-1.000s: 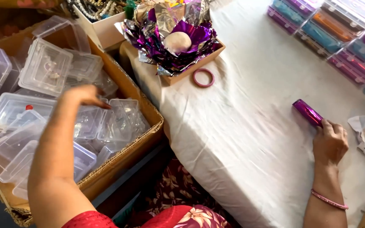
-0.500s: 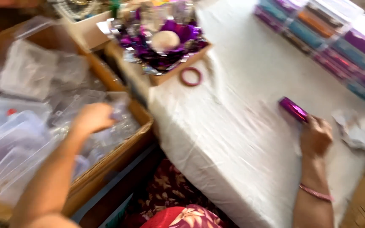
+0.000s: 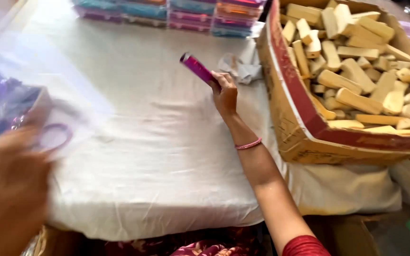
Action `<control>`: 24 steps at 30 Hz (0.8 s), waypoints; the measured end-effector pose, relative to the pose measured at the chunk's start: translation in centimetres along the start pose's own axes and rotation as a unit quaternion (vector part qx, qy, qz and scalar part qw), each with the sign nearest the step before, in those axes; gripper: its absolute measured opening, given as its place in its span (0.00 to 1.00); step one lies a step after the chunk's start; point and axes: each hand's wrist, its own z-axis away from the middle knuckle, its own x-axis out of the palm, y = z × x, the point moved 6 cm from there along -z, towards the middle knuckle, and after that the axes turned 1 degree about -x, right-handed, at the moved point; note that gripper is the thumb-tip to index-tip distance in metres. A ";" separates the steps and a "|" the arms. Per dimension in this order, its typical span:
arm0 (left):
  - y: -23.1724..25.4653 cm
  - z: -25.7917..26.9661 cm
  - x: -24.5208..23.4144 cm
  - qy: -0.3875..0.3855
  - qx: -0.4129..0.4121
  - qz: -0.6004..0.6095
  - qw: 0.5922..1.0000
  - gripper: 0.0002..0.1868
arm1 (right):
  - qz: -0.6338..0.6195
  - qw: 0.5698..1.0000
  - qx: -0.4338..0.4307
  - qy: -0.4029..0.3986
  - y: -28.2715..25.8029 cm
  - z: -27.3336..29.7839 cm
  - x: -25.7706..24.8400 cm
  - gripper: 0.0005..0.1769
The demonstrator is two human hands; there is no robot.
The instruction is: The recorder is wrapping small rectangular wooden blocks with foil and pink paper.
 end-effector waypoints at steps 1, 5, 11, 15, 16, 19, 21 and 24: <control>2.6 -2.9 -5.6 0.009 0.019 -0.016 1.000 0.19 | -0.099 0.992 0.067 0.038 0.8 -0.3 -0.4 0.15; 11.0 -15.3 -1.1 0.170 0.091 0.164 0.967 0.12 | -0.153 0.978 0.098 0.100 3.7 0.2 -0.5 0.17; 21.3 -26.5 11.3 0.129 0.156 0.137 0.970 0.13 | -0.068 0.972 0.132 0.181 4.5 0.3 -2.3 0.14; 23.6 -27.3 15.8 0.041 0.142 0.201 0.968 0.09 | -0.065 0.975 0.058 0.207 2.2 -0.2 -3.5 0.15; 23.6 -27.1 16.5 0.027 0.133 0.224 0.965 0.08 | -0.054 0.978 0.025 0.199 1.3 -0.4 -3.5 0.16; 21.2 -24.7 14.1 0.190 0.104 0.296 0.930 0.14 | -0.104 0.982 -0.035 0.151 -1.9 -1.1 -3.2 0.14; 20.1 -23.6 12.9 0.262 0.077 0.326 0.905 0.15 | -0.102 0.985 -0.062 0.121 -3.7 -1.5 -3.0 0.14; 18.5 -22.9 13.2 0.321 0.035 0.373 0.870 0.13 | -0.065 0.989 -0.106 0.074 -5.5 -1.7 -2.1 0.15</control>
